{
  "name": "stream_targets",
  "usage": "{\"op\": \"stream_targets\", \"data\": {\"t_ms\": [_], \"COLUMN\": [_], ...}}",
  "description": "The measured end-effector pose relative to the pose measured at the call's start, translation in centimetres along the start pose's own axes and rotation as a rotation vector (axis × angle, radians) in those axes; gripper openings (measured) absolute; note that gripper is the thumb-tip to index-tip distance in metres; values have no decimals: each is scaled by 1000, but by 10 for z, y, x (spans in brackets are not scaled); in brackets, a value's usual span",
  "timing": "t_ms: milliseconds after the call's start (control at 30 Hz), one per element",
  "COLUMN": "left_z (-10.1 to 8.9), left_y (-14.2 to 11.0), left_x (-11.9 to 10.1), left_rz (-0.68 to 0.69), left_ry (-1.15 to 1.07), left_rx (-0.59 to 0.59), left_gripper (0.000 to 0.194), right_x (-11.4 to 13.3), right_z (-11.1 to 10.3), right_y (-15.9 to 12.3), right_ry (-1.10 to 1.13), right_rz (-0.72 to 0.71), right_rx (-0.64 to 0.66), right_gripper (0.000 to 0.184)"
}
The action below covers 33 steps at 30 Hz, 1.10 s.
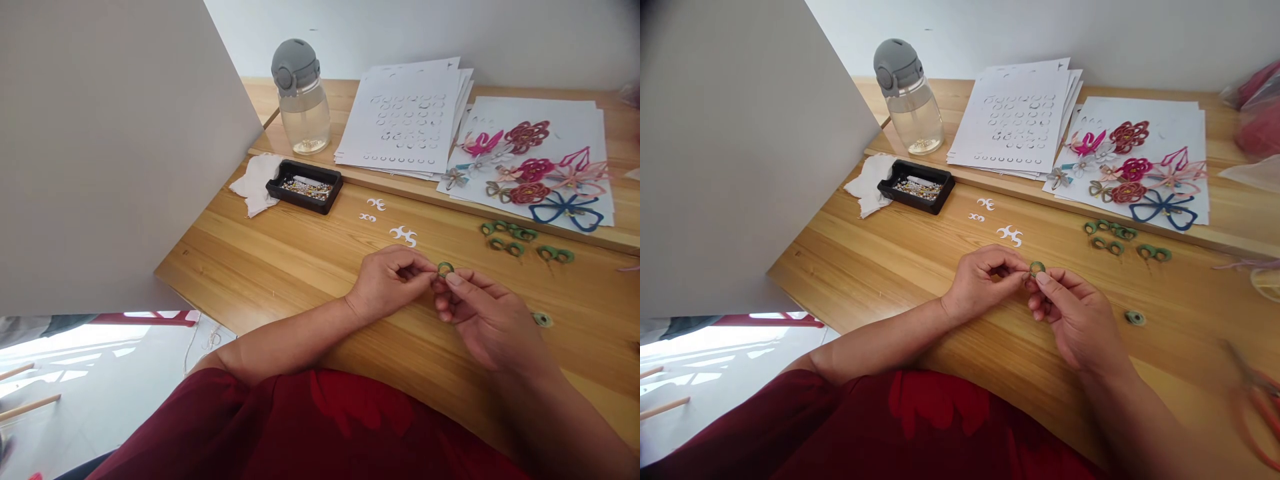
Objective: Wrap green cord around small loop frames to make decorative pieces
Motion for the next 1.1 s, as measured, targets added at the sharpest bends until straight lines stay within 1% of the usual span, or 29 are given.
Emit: {"op": "stream_targets", "data": {"t_ms": [233, 433, 600, 700, 867, 1100], "left_z": [0, -1, 0, 0, 1, 3], "left_y": [-1, 0, -2, -2, -2, -2], "left_x": [-2, -8, -7, -9, -8, -8], "left_rz": [23, 94, 120, 149, 145, 158], "left_ry": [73, 84, 108, 87, 58, 68], "left_rx": [16, 38, 48, 34, 41, 72], "left_gripper": [10, 10, 10, 10, 9, 10], "right_x": [2, 4, 6, 3, 2, 2], "right_z": [-1, -1, -1, -1, -4, -9], "right_y": [0, -2, -2, 0, 5, 10], "right_ry": [-32, -41, -49, -69, -67, -31], "right_rz": [-63, -69, -86, -73, -45, 33], "right_rx": [-1, -29, -32, -5, 45, -7], "right_gripper": [38, 41, 44, 47, 44, 48]}}
Point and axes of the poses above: each hand's wrist, its own y-axis towards the middle knuckle, its own z-axis out of the palm, x = y × z, the point moved 8 cm from there along y, towards the middle knuckle, and after that the axes turned 7 degrees about -x, right-handed, at the moved point
